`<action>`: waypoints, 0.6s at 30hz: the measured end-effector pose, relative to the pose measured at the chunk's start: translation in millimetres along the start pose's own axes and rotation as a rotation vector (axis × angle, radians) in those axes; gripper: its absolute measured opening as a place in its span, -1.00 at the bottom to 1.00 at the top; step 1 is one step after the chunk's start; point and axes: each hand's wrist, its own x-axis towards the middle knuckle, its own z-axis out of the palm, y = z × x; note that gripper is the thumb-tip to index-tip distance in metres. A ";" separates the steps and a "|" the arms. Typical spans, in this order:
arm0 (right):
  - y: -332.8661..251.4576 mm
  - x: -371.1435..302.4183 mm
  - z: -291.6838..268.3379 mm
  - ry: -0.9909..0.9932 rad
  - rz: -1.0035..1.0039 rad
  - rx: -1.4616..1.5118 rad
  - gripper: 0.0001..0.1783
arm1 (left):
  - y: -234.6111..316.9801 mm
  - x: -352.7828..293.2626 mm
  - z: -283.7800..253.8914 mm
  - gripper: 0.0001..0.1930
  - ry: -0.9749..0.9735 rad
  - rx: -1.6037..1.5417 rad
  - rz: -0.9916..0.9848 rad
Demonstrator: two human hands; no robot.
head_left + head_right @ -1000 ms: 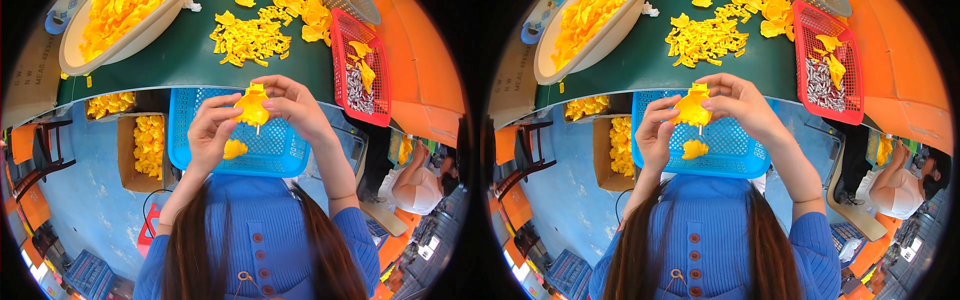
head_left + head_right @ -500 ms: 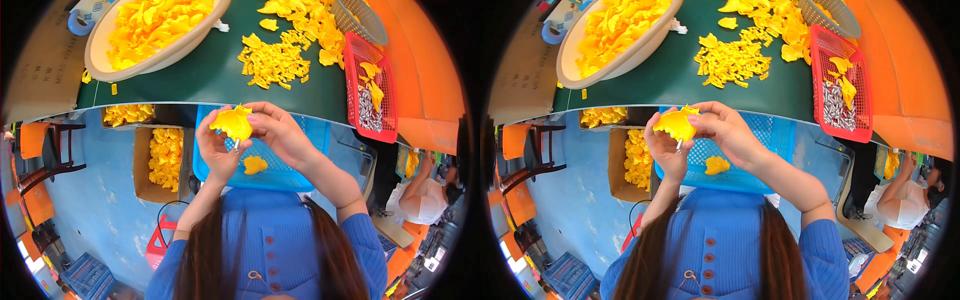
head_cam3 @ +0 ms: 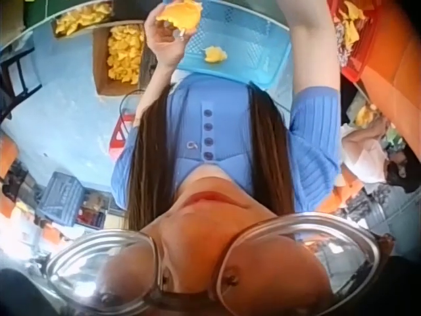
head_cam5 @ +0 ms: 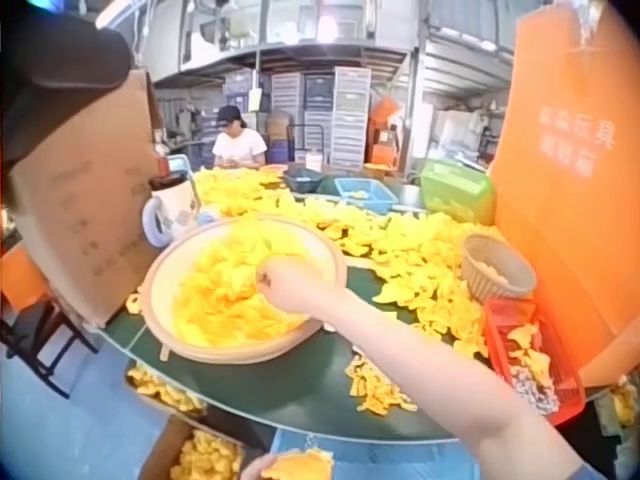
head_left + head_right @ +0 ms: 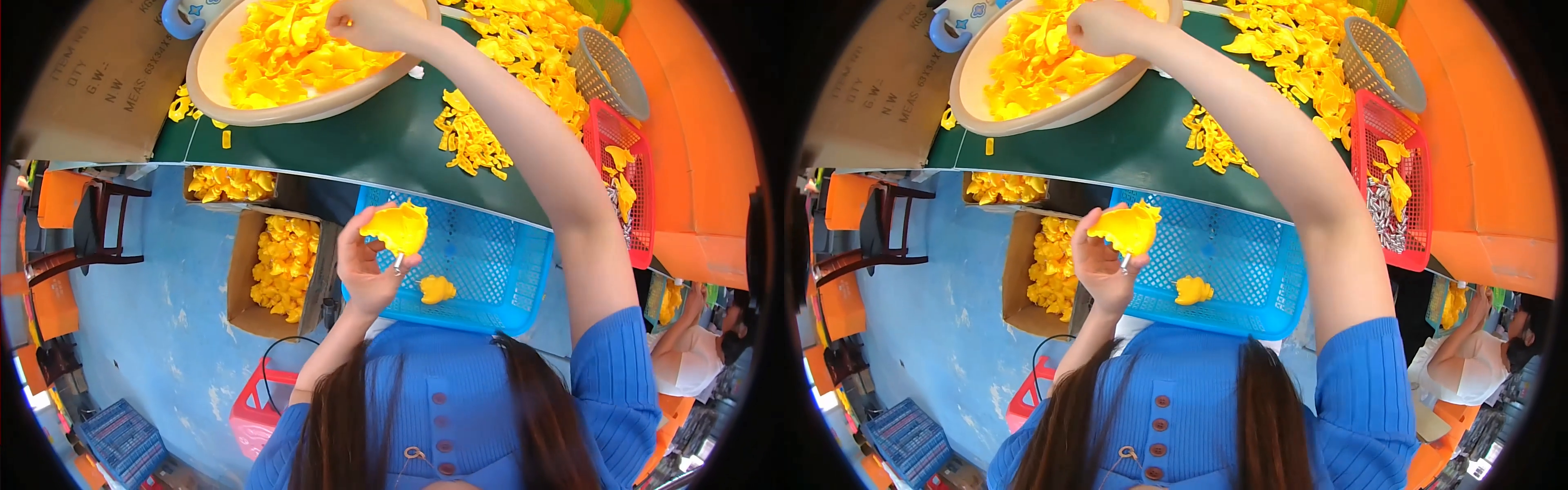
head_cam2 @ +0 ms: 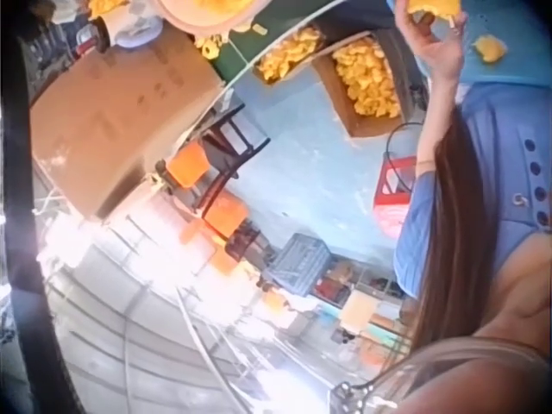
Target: Assembling small yellow plastic toy components by manually inserting small metal pins into them.
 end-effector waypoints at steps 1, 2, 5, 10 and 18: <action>-7.4 11.9 3.7 -0.108 0.042 -0.077 -0.81 | -1.4 -1.9 -1.1 -0.23 -0.025 0.000 0.006; 2.2 17.6 15.0 -0.161 0.031 -0.162 -0.81 | -1.1 -1.4 -0.1 -0.24 -0.064 -0.004 0.011; 2.8 22.5 25.2 -0.314 0.025 -0.311 -0.78 | 2.1 -3.9 -5.3 -0.25 -0.054 0.027 0.016; -1.0 16.9 9.6 -0.440 0.060 -0.336 -0.78 | -0.7 1.6 -14.9 -0.24 0.003 0.012 -0.050; -6.7 4.9 -42.0 -0.193 0.420 0.376 -0.75 | 5.1 5.5 -6.4 -0.21 -0.035 0.008 -0.114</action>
